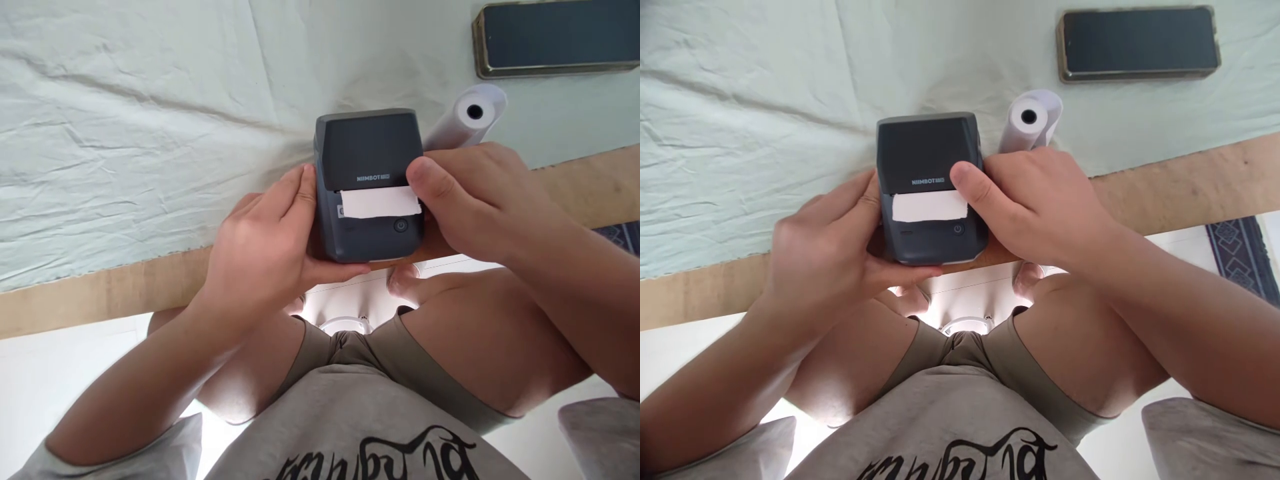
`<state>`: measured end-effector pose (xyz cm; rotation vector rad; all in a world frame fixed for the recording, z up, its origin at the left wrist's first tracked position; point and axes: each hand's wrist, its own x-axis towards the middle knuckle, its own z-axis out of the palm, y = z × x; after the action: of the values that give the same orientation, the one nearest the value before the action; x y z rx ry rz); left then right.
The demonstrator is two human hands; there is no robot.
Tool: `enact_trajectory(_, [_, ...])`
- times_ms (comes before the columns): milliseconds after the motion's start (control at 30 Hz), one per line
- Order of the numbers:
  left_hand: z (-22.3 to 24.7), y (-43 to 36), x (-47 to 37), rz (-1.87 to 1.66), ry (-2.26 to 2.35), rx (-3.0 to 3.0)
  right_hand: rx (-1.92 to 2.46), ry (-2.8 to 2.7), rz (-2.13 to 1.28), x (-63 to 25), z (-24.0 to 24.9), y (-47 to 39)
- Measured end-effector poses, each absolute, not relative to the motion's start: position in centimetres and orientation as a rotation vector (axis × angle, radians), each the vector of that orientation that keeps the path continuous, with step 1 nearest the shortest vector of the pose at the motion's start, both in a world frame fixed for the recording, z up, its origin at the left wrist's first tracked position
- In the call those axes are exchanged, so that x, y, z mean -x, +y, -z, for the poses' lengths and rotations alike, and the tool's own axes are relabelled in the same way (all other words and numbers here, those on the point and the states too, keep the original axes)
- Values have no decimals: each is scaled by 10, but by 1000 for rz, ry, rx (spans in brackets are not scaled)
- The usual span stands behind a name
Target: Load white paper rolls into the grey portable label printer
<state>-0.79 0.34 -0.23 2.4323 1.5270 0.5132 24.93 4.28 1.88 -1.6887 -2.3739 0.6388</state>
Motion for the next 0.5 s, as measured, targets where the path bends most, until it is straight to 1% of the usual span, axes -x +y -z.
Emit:
enact_trajectory(233, [5, 2, 9, -455, 1588, -2437, 1736, -2364, -682, -249, -19, 39])
enact_trajectory(333, [4, 2, 8, -402, 1573, -2389, 1749, -2243, -522, -245, -27, 35])
enact_trajectory(433, [2, 4, 9, -375, 1515, -2350, 1629, -2065, -337, -240, -35, 35])
enact_trajectory(500, [2, 4, 11, -385, 1478, -2340, 1607, -2006, -376, -238, -38, 36])
